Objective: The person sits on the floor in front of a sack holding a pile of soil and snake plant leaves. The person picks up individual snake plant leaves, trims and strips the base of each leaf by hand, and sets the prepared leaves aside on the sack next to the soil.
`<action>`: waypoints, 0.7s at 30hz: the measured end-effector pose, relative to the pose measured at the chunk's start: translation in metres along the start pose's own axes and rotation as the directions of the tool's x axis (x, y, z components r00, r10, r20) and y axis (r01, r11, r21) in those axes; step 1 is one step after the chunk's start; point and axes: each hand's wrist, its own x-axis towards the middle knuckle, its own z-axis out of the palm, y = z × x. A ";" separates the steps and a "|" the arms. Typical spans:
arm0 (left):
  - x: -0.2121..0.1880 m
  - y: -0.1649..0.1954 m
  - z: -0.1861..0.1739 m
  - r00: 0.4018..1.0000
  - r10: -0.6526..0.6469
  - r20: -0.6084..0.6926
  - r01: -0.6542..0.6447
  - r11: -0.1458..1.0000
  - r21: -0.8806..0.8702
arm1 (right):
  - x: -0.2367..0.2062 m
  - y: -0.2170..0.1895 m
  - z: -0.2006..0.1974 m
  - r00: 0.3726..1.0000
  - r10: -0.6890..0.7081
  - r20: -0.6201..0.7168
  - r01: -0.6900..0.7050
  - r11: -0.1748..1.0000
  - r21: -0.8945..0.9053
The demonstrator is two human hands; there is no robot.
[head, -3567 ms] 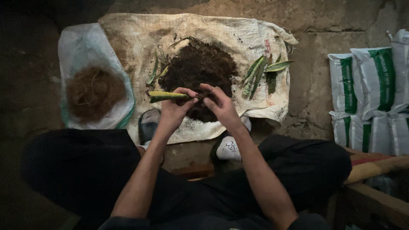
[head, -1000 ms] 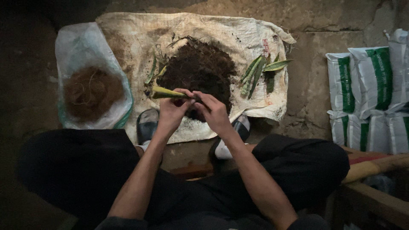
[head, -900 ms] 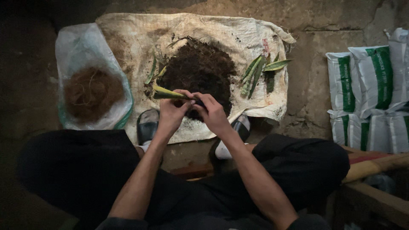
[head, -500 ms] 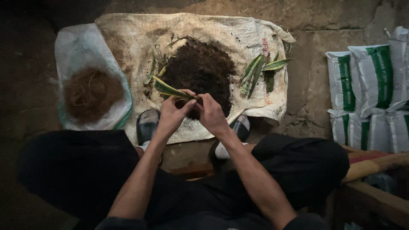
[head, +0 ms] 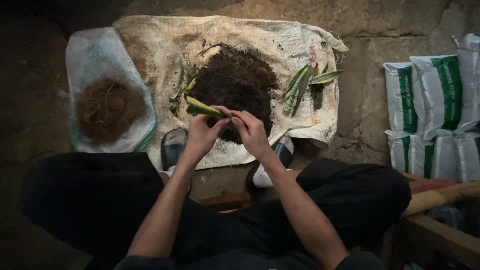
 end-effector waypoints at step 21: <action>0.002 0.005 0.006 1.000 -0.019 -0.023 0.021 0.992 0.122 | 0.005 -0.019 -0.015 0.992 -0.039 0.117 0.067 0.969 -0.239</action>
